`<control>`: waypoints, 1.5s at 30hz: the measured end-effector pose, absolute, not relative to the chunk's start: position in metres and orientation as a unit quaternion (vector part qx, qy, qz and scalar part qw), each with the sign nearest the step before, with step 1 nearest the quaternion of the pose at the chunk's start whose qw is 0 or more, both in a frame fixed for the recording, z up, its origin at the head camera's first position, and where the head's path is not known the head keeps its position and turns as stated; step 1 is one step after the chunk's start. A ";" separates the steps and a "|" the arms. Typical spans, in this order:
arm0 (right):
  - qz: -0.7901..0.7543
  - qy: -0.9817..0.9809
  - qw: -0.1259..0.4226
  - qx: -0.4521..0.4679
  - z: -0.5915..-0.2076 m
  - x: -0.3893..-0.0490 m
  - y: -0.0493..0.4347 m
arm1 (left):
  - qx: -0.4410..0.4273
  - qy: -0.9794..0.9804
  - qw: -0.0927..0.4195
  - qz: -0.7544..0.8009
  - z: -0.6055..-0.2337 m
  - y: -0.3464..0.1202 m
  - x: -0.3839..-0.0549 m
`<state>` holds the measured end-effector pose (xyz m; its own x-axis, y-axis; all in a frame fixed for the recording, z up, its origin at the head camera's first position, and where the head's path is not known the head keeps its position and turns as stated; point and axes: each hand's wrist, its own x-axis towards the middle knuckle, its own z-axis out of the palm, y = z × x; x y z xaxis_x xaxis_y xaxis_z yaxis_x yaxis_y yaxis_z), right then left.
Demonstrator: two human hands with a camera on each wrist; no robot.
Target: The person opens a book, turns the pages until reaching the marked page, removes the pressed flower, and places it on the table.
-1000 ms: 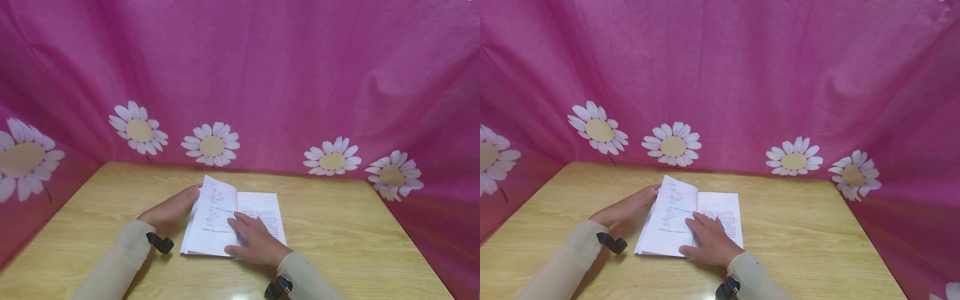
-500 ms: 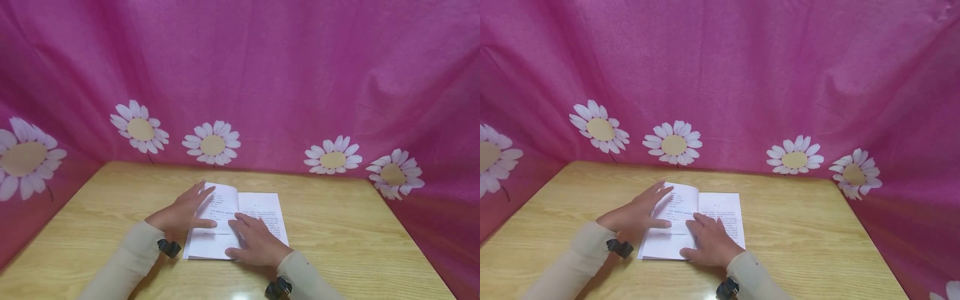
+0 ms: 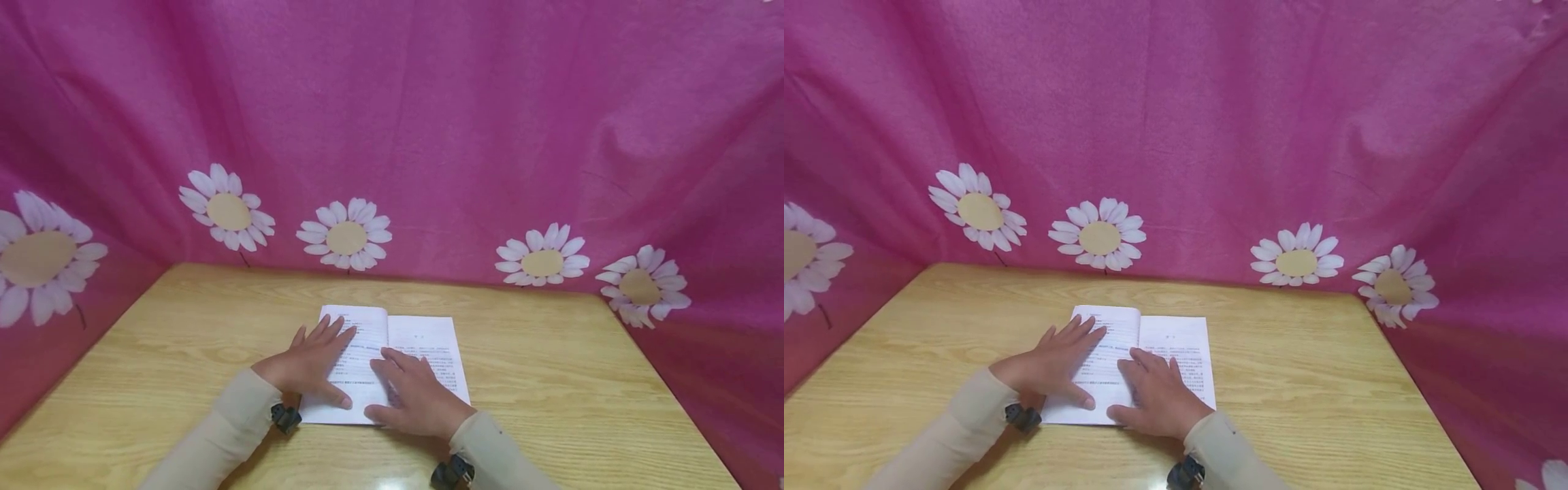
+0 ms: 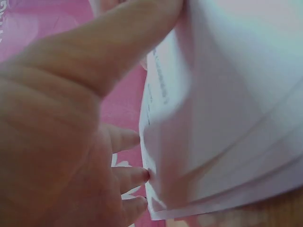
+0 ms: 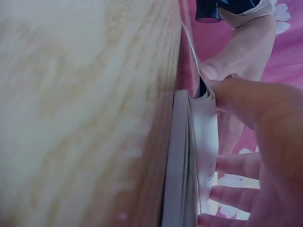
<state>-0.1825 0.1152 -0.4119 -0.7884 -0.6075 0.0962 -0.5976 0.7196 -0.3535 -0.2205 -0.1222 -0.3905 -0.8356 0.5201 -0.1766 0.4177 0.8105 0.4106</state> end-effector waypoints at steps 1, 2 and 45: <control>-0.188 0.927 0.013 -0.326 -0.412 -0.183 0.115 | 0.245 0.941 0.144 0.184 -0.391 -0.122 -0.221; -0.188 0.926 0.010 -0.327 -0.412 -0.183 0.115 | 0.241 0.941 0.146 0.185 -0.392 -0.122 -0.221; -0.264 0.951 0.101 -0.124 -0.416 -0.239 0.204 | 0.233 0.948 0.173 0.130 -0.403 -0.117 -0.230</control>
<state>-0.2388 0.2036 -0.4159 -0.9485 -0.2900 -0.1272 -0.1827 0.8292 -0.5283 -0.2305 -0.1169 -0.4031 -0.8320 0.4863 -0.2668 0.3962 0.8577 0.3277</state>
